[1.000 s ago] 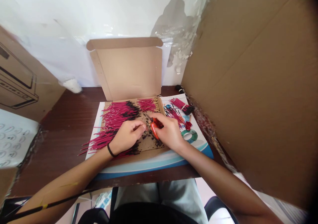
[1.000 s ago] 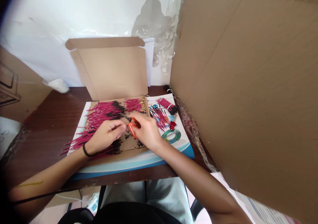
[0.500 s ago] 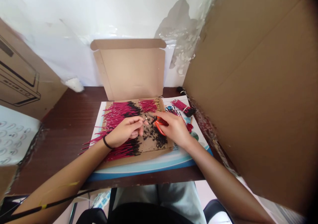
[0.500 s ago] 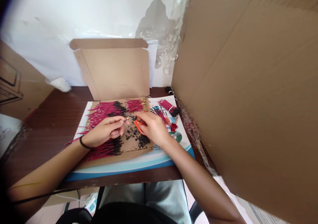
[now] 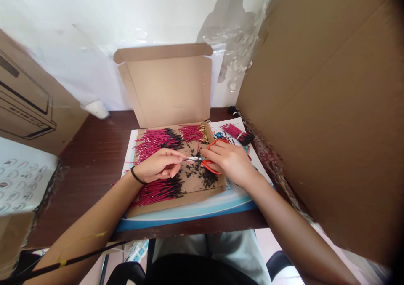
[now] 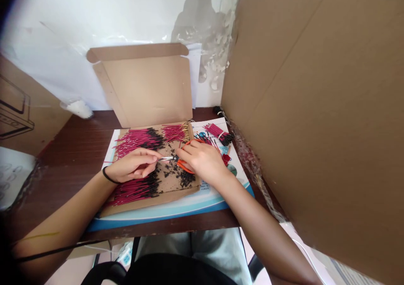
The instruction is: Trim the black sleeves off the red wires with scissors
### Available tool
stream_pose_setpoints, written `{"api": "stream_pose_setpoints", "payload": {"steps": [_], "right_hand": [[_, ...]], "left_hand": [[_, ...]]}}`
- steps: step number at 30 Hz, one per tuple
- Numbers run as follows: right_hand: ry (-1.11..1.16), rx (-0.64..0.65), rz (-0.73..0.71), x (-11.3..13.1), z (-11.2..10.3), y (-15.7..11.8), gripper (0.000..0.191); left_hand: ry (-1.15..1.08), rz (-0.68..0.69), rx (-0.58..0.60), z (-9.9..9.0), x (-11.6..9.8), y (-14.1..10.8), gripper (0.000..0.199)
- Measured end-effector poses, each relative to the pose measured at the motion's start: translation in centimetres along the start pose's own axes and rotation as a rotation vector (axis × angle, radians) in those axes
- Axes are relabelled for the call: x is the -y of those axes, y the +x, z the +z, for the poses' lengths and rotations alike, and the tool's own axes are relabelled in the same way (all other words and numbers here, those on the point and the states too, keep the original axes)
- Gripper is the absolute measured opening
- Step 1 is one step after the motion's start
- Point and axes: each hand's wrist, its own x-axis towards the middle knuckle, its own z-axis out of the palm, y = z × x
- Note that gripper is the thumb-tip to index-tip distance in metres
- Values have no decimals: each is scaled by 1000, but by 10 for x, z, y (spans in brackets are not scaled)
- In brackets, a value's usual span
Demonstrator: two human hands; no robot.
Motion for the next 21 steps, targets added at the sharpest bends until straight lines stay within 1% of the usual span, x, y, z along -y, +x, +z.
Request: {"api": "stream_pose_setpoints", "payload": {"steps": [4, 9, 12, 21], "right_hand": [[18, -29, -13, 0, 0, -1, 17], [52, -19, -22, 0, 0, -2, 18], [43, -16, -27, 0, 0, -1, 17], [7, -3, -6, 3, 4, -2, 20]], "left_hand": [[53, -21, 14, 0, -1, -1, 29], [118, -48, 47, -1, 0, -2, 33], [159, -39, 65, -3, 2, -1, 34], [256, -14, 62, -1, 1, -2, 36]]}}
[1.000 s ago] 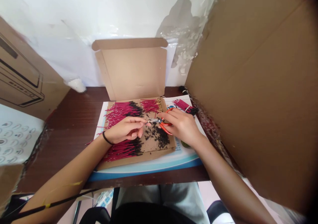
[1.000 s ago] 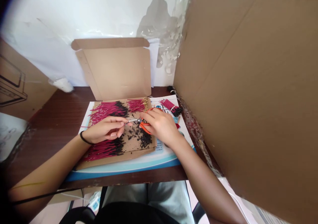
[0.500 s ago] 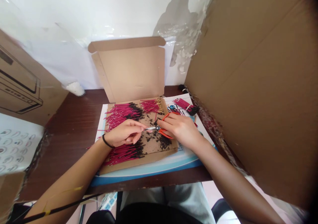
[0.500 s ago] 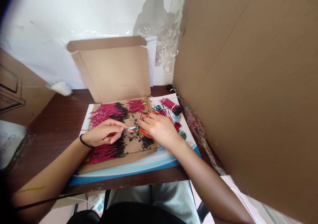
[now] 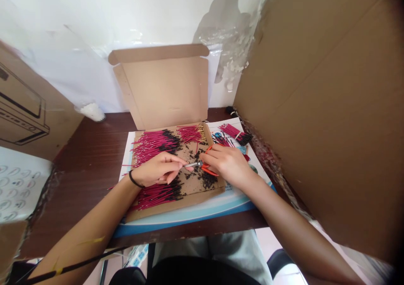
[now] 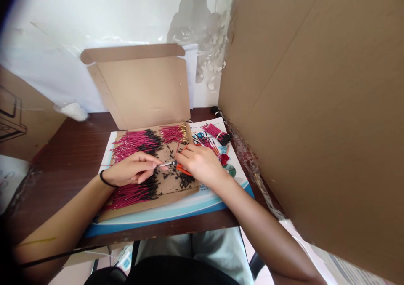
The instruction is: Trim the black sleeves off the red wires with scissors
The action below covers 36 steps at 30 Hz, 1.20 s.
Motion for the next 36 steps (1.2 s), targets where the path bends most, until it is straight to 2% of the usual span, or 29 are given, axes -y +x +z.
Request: {"api": "stream_pose_setpoints", "payload": {"steps": [7, 10, 19, 26, 36], "right_hand": [[116, -2, 52, -2, 4, -1, 11], [172, -28, 71, -4, 2, -1, 14], [105, 12, -5, -6, -1, -3, 18], [69, 53, -11, -6, -3, -1, 17], [66, 8, 1, -1, -5, 1, 22]], "left_hand": [[-65, 20, 5, 1, 0, -1, 34], [-79, 21, -3, 1, 1, -1, 33], [-129, -18, -68, 4, 2, 1, 37], [-112, -44, -65, 3, 3, 2, 38], [-71, -41, -68, 6, -1, 1, 39]]}}
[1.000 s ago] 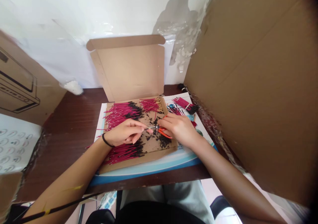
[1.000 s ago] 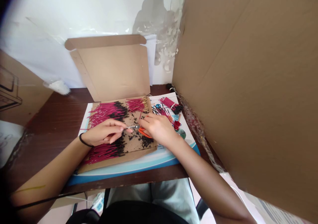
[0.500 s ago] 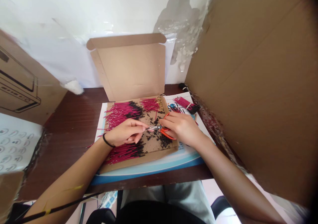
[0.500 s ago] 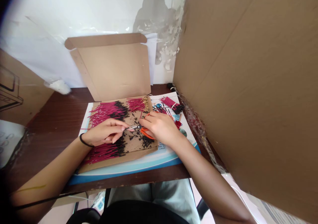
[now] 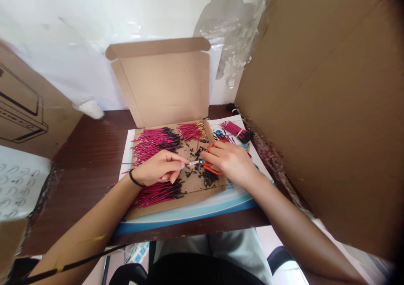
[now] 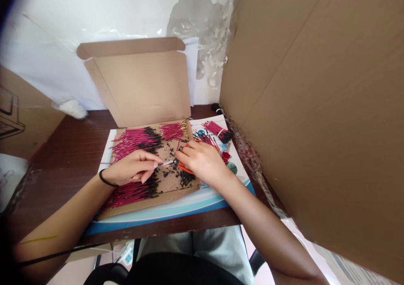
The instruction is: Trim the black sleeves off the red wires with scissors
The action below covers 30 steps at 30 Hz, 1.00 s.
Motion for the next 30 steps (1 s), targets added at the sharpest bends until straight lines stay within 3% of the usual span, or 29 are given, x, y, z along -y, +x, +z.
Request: {"api": "stream_pose_setpoints", "payload": {"steps": [8, 21, 30], "right_hand": [[-86, 17, 16, 1, 3, -1, 20], [-36, 16, -1, -1, 8, -5, 15], [-102, -19, -24, 2, 2, -2, 21]], "left_hand": [[69, 27, 4, -1, 0, 0, 36], [101, 38, 20, -2, -2, -2, 35], [156, 21, -17, 0, -1, -1, 38]]}}
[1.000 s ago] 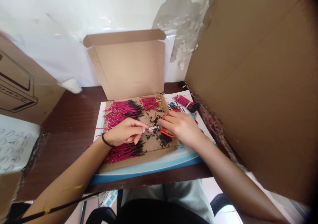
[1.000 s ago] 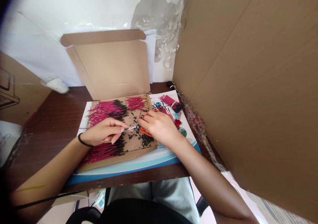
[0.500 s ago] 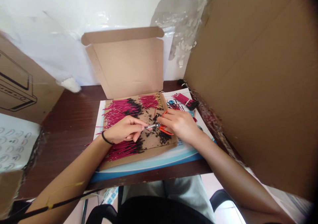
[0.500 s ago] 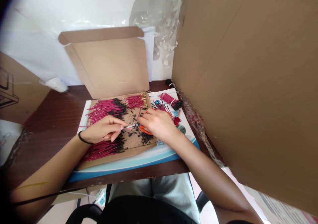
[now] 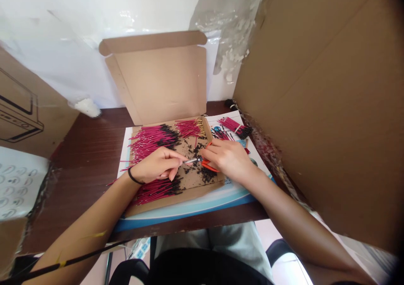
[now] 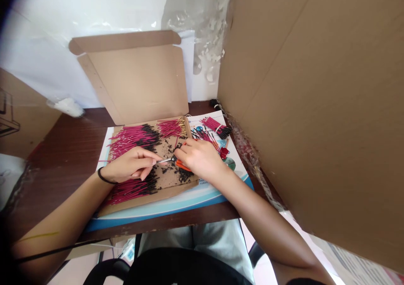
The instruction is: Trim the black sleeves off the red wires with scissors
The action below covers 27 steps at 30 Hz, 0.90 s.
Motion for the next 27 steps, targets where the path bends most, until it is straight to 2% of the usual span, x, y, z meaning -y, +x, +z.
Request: {"api": "stream_pose_setpoints", "payload": {"steps": [10, 17, 21, 27], "right_hand": [[94, 25, 40, -3, 10, -4, 24], [124, 37, 103, -4, 8, -4, 14], [131, -7, 59, -6, 3, -2, 22], [96, 10, 6, -7, 3, -2, 27]], "left_hand": [[-39, 6, 6, -2, 2, 0, 38], [-102, -9, 4, 0, -1, 0, 37], [-148, -13, 12, 0, 0, 1, 37], [-179, -42, 9, 2, -3, 0, 31]]}}
